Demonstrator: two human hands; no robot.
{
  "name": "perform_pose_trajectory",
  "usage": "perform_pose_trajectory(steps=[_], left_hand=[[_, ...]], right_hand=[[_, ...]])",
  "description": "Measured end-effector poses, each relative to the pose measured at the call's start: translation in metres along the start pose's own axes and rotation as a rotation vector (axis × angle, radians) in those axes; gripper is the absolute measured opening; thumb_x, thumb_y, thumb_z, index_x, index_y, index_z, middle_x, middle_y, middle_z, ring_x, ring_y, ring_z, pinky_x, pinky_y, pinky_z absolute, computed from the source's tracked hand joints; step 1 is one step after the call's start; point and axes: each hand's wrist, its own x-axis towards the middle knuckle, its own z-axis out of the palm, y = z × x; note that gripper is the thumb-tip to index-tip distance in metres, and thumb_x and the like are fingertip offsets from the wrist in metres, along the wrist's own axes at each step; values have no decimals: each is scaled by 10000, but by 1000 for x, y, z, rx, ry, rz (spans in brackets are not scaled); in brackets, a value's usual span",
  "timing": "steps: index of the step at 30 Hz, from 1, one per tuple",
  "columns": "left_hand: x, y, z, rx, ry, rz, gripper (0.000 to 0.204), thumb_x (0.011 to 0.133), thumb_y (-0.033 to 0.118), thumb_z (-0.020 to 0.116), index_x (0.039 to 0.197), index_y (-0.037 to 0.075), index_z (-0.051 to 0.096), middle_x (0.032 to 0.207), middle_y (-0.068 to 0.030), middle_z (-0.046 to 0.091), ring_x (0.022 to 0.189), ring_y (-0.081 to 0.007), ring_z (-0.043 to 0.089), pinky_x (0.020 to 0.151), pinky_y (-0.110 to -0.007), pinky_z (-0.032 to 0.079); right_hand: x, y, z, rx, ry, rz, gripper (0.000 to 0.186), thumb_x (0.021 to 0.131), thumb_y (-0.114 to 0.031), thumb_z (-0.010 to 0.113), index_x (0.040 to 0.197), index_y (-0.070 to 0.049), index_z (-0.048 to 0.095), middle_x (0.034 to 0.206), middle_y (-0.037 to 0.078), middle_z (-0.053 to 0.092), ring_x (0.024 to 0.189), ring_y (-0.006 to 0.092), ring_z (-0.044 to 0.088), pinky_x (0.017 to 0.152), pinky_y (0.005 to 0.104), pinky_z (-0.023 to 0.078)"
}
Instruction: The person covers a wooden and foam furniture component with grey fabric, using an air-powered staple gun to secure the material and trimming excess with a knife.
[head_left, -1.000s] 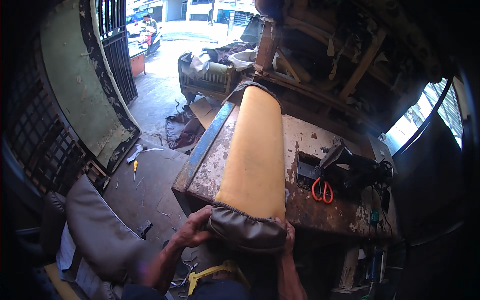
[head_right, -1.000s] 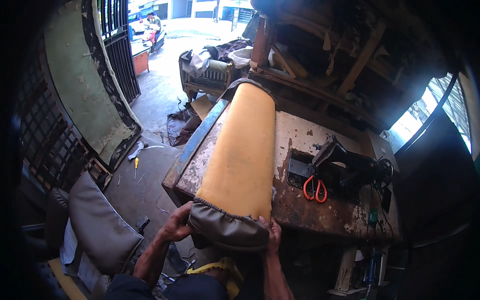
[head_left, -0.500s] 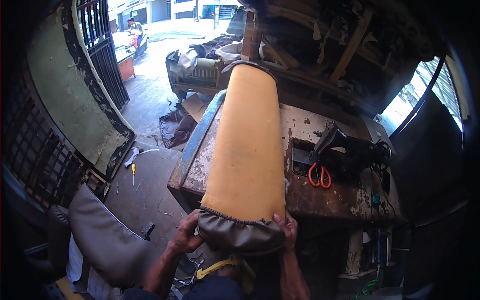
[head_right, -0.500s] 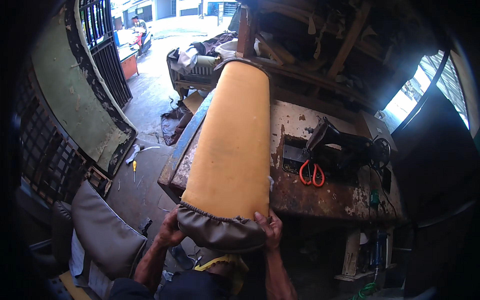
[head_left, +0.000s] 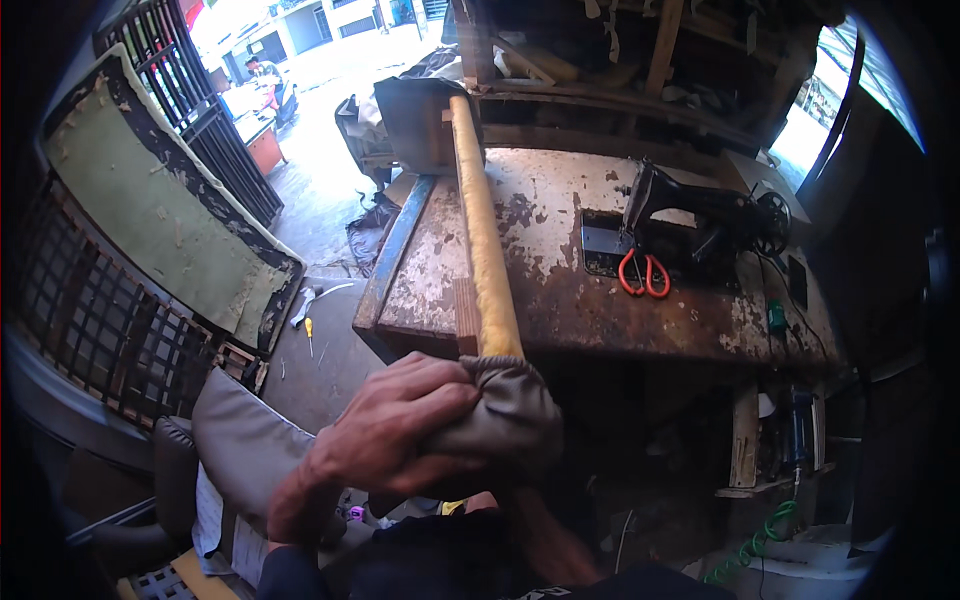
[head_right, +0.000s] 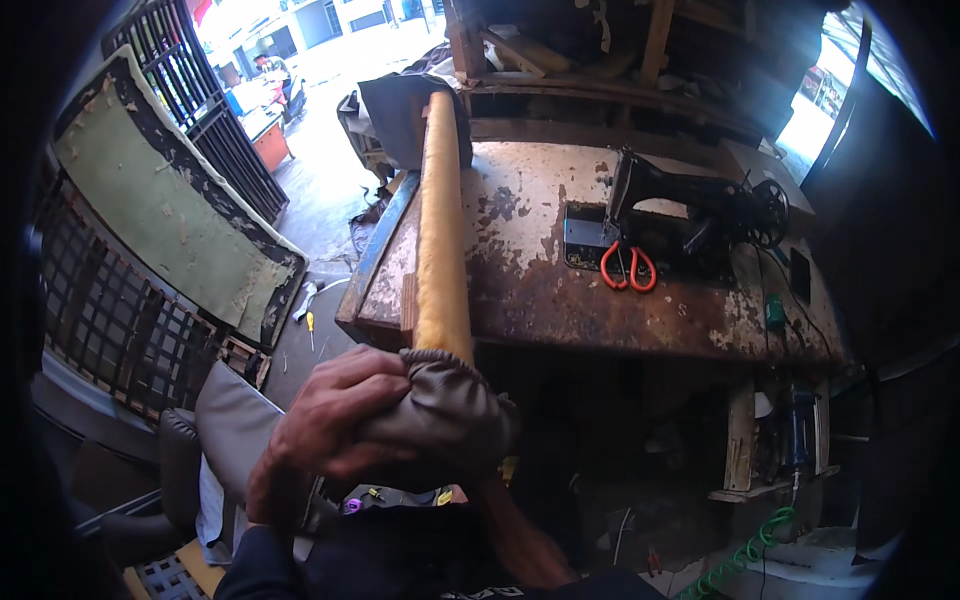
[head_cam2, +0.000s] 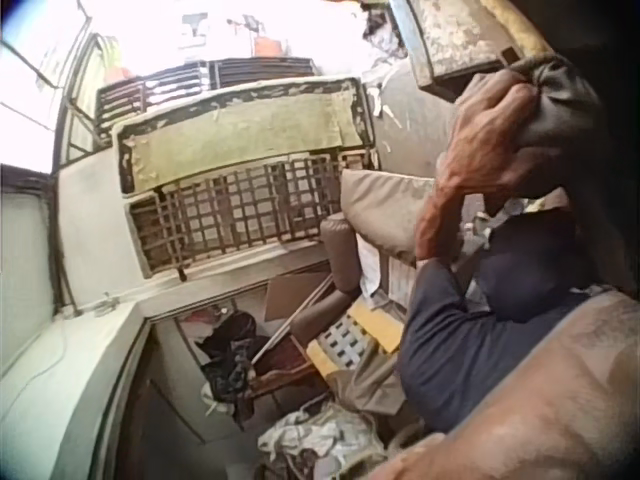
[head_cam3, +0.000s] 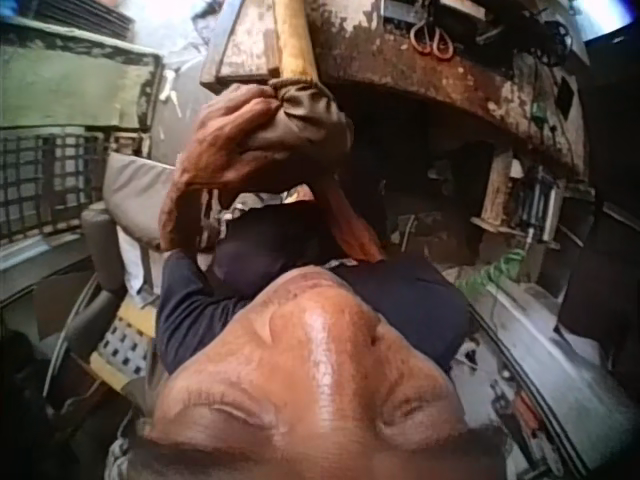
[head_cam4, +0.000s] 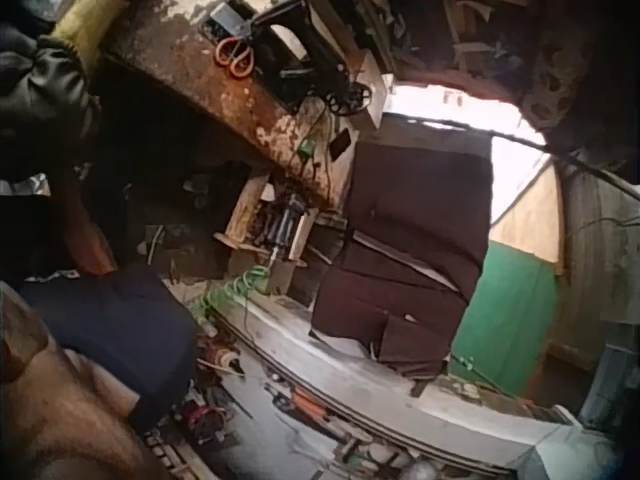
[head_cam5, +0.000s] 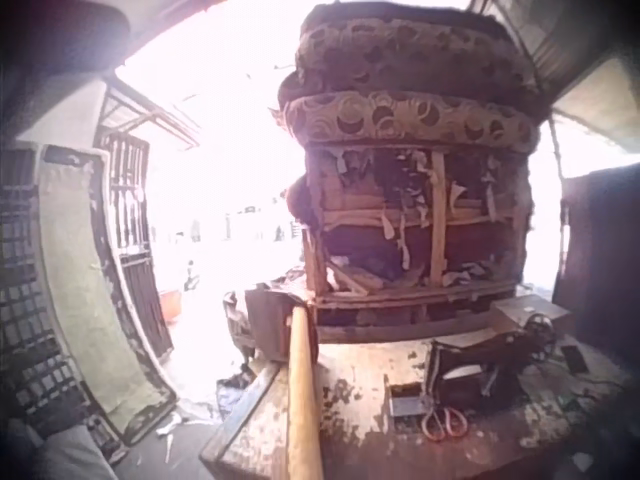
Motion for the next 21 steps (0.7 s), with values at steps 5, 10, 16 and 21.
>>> perform_pose_trajectory(steps=[5, 10, 16, 21], left_hand=[[35, 16, 29, -17, -109, -33, 481, 775, 351, 829, 1080, 27, 646, 1003, -131, 628, 967, -332, 636, 857, -437, 491], [57, 32, 67, 30, -104, -107, 436, 740, 347, 841, 1017, 55, 672, 1008, -120, 631, 992, -329, 630, 888, -437, 491], [71, 39, 72, 76, -105, -85, 417, 702, 301, 878, 978, 44, 700, 1066, -116, 633, 1019, -328, 630, 875, -440, 524], [36, 32, 43, -11, 2, -133, 431, 696, 239, 885, 1040, 44, 715, 1107, -137, 642, 1030, -354, 639, 881, -433, 540]], right_hand=[[-4, -56, 31, -225, -143, -224, 373, 1004, -248, 648, 1270, 13, 634, 1155, 116, 719, 984, 201, 714, 908, 345, 562], [-25, -125, 45, -913, -319, -939, 362, 1005, -245, 642, 1263, 8, 638, 1168, 120, 714, 1000, 212, 712, 926, 355, 558], [-67, -125, -86, -682, -60, -456, 367, 1011, -218, 608, 1299, 9, 625, 1234, 142, 689, 1123, 227, 677, 1018, 377, 525], [-66, -148, -55, -350, 313, -194, 373, 1084, -175, 484, 1372, 46, 574, 1295, 171, 659, 1272, 246, 610, 1102, 382, 478]])
